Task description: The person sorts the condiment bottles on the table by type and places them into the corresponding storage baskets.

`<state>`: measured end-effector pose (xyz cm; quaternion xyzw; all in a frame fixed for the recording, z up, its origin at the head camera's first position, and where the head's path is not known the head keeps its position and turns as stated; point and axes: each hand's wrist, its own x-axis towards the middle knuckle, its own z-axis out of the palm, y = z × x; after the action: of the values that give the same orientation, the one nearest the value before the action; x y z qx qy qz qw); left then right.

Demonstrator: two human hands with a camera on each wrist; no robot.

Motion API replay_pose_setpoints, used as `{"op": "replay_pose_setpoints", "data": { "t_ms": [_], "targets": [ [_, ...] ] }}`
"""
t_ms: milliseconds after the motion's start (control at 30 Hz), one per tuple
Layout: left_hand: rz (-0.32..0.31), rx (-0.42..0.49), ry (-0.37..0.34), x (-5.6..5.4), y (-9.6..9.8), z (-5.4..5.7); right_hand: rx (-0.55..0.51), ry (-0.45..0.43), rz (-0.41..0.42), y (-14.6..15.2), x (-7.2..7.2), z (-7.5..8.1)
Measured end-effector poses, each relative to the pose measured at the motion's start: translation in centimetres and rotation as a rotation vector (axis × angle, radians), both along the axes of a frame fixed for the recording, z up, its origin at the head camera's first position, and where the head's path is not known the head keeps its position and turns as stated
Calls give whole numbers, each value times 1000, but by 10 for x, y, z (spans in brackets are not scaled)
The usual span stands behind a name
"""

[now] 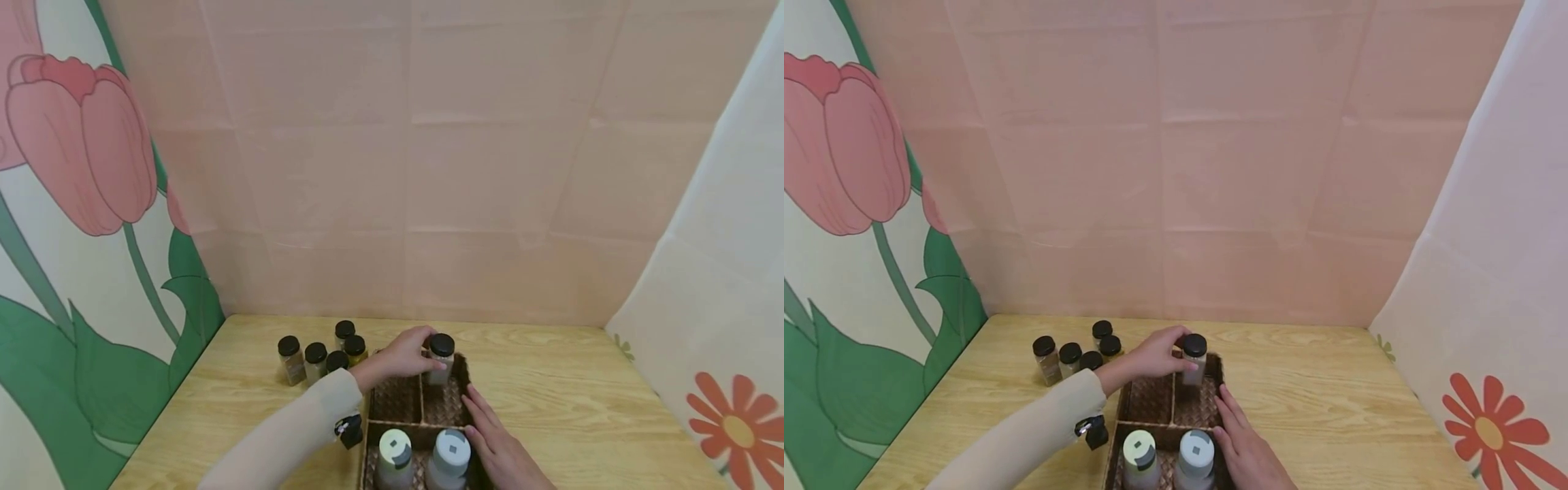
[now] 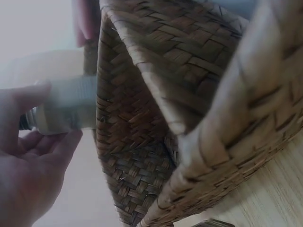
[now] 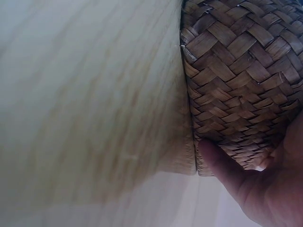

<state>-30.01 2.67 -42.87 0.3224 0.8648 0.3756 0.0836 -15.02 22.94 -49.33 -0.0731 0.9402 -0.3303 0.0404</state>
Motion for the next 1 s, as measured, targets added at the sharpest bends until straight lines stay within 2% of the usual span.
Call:
{"op": "replay_pose_setpoints", "data": {
  "t_ms": [300, 567, 800, 1000],
  "targets": [
    [22, -103, 63, -2, 7, -3, 22, 38, 1, -1, 1, 0],
    [48, -114, 55, -3, 11, -12, 31, 47, -6, -1, 1, 0],
    [47, -167, 106, -4, 12, -13, 32, 56, 0, -1, 1, 0],
    [83, -201, 121, -6, 12, -16, 30, 52, 3, -1, 1, 0]
  ]
}}
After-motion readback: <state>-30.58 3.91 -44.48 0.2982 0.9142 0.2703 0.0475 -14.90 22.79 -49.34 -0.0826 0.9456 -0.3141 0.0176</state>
